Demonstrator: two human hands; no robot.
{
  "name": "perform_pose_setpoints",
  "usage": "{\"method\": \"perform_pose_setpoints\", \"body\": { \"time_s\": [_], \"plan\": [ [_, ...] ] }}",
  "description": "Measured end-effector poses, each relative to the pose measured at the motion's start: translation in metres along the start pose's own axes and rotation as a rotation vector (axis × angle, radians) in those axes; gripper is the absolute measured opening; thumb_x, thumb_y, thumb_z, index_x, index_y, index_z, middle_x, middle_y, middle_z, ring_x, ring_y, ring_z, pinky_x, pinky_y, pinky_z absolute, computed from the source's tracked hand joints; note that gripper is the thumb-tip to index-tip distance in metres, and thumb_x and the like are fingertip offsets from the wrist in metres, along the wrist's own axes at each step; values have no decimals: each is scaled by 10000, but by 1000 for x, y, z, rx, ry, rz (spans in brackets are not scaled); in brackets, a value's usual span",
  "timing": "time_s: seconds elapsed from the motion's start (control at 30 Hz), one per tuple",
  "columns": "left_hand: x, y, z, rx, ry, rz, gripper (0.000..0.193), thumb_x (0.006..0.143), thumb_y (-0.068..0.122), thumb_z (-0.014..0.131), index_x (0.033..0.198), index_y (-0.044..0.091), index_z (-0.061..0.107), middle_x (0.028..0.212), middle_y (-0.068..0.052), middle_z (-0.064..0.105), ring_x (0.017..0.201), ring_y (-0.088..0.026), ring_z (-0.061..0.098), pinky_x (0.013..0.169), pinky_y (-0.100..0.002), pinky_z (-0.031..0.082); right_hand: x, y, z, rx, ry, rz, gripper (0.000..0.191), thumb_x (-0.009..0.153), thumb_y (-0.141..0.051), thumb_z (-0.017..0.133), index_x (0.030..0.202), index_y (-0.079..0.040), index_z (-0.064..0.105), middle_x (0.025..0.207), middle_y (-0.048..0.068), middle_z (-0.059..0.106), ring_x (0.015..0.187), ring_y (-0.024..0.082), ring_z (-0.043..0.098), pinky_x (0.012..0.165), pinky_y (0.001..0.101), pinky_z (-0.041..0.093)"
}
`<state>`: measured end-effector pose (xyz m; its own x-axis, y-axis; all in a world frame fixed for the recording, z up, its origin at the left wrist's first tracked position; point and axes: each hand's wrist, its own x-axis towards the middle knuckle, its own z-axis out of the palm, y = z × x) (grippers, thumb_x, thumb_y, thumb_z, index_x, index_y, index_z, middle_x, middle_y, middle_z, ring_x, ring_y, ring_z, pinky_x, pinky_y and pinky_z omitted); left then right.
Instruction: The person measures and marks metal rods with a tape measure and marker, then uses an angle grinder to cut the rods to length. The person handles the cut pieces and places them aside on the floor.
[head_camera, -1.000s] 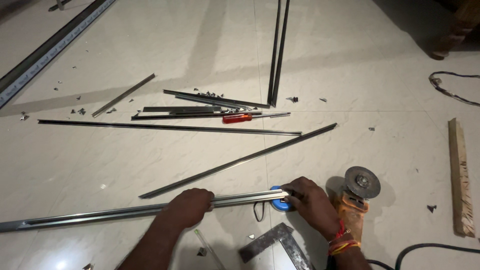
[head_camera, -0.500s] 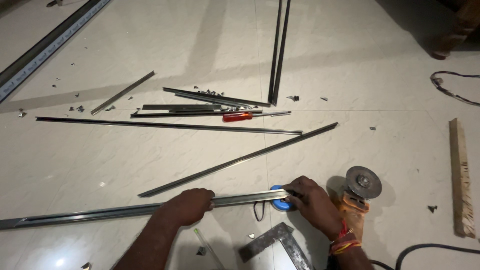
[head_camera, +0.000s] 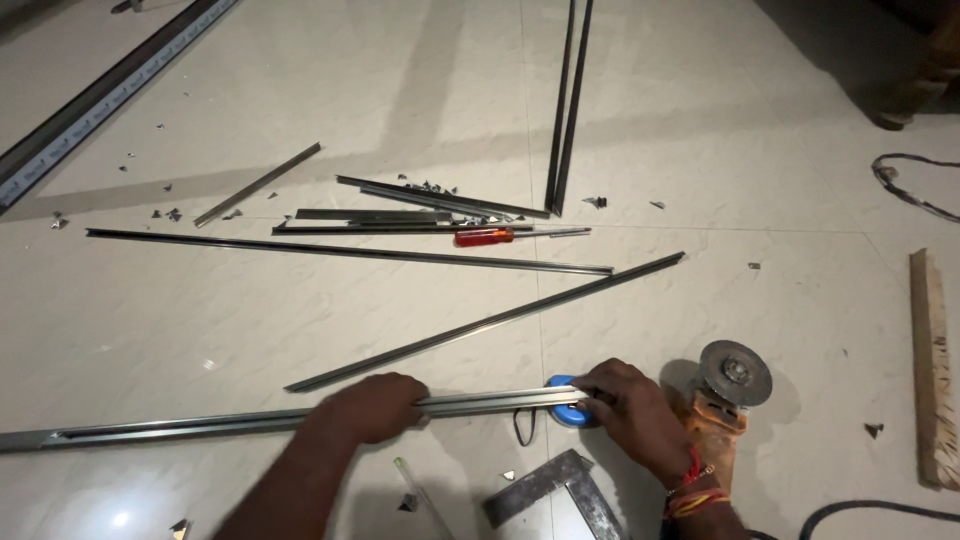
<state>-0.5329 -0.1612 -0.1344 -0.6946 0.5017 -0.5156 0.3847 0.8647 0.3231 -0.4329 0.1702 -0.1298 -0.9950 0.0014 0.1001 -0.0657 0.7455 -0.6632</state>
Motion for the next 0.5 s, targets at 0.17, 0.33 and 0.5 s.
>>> {"method": "perform_pose_setpoints", "body": {
  "time_s": [0.17,0.33,0.5],
  "plan": [
    [-8,-48,-5,233,-6,-80,337,794,200,800,1119,150,725,1166,-95,709,1149,-293,660,983,-439,528,0,-1,0,-1,-17,80,251,810,-80,762,1060,-77,778,952,74,725,789,220,736,717,343,593],
    [-37,-94,-15,348,-48,-205,244,849,176,760,1092,187,736,1122,-71,727,1079,-244,702,970,-401,560,1,-2,-1,60,-28,94,243,806,-67,765,1049,-63,775,970,70,729,791,214,762,701,336,613],
    [-74,-115,-20,183,19,-300,158,863,248,779,1008,187,770,979,-26,755,968,-202,722,919,-396,560,1,-2,-1,31,-25,92,257,808,-74,772,1065,-68,780,978,64,741,811,206,772,716,321,626]
  ]
}}
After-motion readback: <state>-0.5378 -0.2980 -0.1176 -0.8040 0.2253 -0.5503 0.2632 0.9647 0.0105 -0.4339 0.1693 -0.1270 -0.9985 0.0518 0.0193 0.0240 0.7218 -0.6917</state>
